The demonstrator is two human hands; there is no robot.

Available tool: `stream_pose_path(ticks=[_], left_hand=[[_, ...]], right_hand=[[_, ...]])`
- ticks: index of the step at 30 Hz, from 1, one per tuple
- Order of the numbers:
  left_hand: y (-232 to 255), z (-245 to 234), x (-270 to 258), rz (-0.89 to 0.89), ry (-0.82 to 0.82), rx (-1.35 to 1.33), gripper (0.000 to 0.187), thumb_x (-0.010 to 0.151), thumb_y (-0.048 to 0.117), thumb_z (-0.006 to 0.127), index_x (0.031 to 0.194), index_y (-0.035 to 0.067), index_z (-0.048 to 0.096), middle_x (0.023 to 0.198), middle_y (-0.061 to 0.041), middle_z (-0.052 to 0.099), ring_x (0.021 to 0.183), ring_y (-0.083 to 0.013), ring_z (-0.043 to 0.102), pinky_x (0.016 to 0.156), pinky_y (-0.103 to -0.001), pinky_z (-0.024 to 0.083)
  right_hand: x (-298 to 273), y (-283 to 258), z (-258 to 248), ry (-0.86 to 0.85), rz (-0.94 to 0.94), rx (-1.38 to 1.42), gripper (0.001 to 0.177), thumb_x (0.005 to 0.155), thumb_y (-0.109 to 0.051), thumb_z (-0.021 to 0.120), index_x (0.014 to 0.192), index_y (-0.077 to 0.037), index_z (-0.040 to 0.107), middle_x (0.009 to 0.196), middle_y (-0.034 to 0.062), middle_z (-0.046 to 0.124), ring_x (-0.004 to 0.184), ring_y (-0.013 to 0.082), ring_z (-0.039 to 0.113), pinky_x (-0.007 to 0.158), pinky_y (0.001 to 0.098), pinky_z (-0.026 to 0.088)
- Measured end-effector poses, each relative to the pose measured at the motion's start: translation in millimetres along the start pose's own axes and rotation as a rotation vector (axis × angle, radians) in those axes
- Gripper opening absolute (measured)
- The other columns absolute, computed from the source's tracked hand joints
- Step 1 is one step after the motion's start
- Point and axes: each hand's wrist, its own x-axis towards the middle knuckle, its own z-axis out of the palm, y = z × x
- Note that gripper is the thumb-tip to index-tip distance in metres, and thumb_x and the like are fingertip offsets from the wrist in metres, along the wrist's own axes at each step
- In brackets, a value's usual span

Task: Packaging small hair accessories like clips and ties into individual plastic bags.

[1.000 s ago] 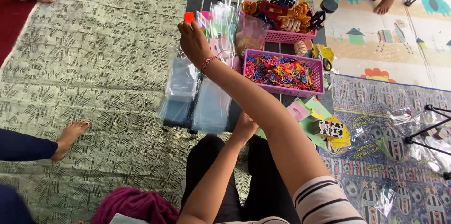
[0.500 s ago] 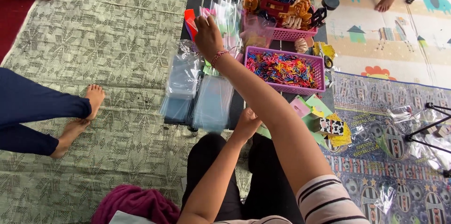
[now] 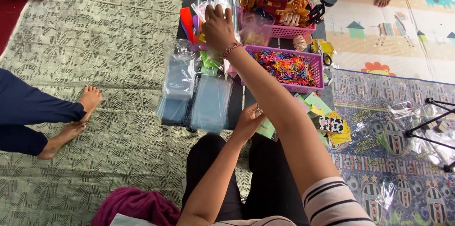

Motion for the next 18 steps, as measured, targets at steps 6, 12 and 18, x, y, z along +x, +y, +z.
stream_pose_path(ticks=[6, 12, 18], left_hand=[[-4.1, -2.1, -1.2, -0.002, 0.001, 0.011, 0.03, 0.09, 0.016, 0.073, 0.116, 0.003, 0.065, 0.109, -0.013, 0.069, 0.094, -0.0184, 0.068, 0.069, -0.03, 0.062], [6.9, 5.9, -5.6, 0.001, 0.02, 0.048, 0.024, 0.09, 0.015, 0.072, 0.111, 0.005, 0.067, 0.113, -0.011, 0.065, 0.094, -0.0167, 0.066, 0.065, -0.028, 0.062], [6.5, 6.8, -7.2, -0.02, 0.045, 0.071, 0.032, 0.091, 0.018, 0.073, 0.119, 0.005, 0.067, 0.116, -0.011, 0.068, 0.091, -0.0174, 0.07, 0.064, -0.027, 0.061]], right_hand=[[16.5, 11.0, -27.2, -0.209, 0.066, 0.167, 0.013, 0.085, -0.04, 0.08, 0.095, -0.033, 0.083, 0.123, 0.0038, 0.053, 0.116, 0.0316, 0.033, 0.099, 0.0585, 0.023], [17.5, 18.1, -52.2, -0.177, 0.087, 0.402, 0.01, 0.084, -0.039, 0.081, 0.093, -0.035, 0.082, 0.118, -0.0041, 0.055, 0.109, 0.0271, 0.038, 0.094, 0.0504, 0.024], [21.5, 14.0, -70.7, -0.236, 0.119, 0.732, 0.023, 0.095, -0.044, 0.069, 0.11, -0.028, 0.076, 0.108, -0.0118, 0.076, 0.091, 0.009, 0.066, 0.09, 0.0373, 0.029]])
